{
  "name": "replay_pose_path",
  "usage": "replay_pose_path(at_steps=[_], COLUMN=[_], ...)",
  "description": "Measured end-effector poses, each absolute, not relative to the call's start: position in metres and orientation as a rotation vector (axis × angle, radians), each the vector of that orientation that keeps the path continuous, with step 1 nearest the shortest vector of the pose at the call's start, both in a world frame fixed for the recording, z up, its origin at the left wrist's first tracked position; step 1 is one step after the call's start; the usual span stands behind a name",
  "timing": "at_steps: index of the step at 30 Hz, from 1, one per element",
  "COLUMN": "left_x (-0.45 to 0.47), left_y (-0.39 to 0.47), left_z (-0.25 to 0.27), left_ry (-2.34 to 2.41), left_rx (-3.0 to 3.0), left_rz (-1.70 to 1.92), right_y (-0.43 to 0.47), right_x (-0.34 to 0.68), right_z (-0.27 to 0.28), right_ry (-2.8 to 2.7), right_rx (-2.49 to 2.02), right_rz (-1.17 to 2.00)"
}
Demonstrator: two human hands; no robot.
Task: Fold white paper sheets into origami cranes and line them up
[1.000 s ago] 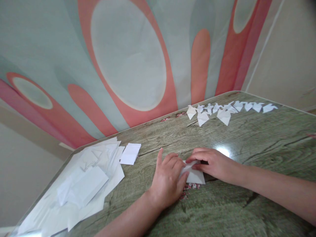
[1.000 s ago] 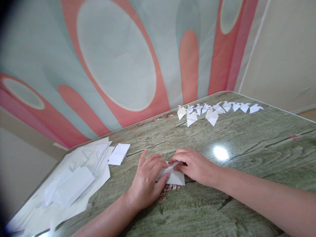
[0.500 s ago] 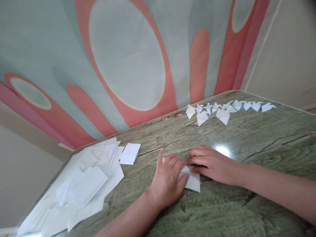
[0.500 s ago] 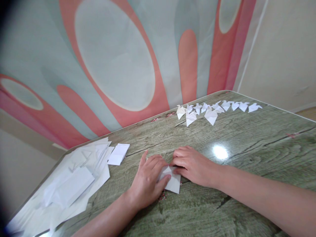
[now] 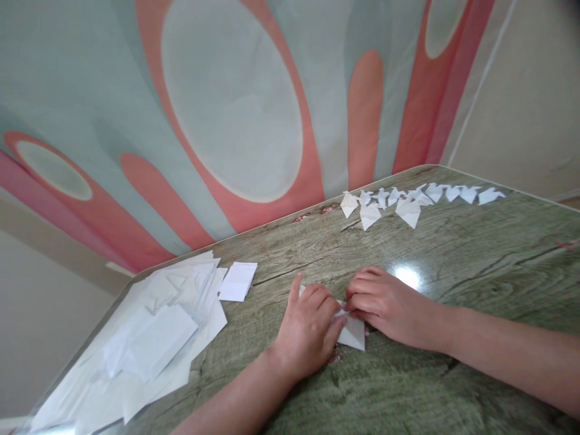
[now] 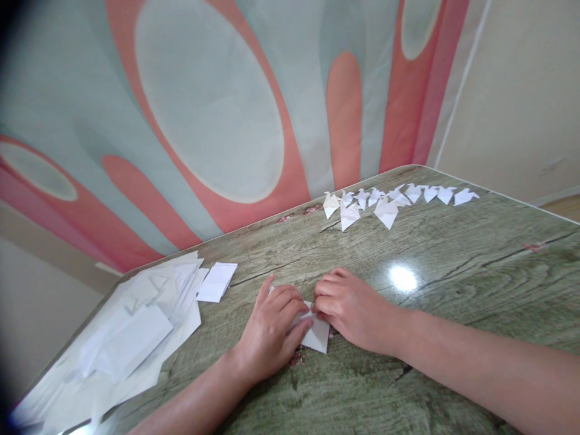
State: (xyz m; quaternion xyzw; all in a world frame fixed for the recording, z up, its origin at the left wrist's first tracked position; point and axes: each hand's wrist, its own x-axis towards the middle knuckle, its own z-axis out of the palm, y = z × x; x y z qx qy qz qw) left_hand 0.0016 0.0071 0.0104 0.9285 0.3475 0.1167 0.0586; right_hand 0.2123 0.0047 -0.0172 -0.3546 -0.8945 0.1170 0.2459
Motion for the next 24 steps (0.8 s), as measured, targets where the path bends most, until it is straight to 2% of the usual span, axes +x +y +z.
replay_pose_path(at_steps=[15, 24], left_x=[-0.007, -0.012], left_y=[0.02, 0.026], left_z=[0.011, 0.012], left_ry=[0.98, 0.879], left_rx=[2.431, 2.361], left_rz=[0.473, 0.453], right_y=[0.011, 0.003], right_x=[0.218, 0.211], right_z=[-0.015, -0.02], right_ry=[-2.457, -2.462], right_rx=[-1.029, -0.909], right_rz=[0.239, 0.361])
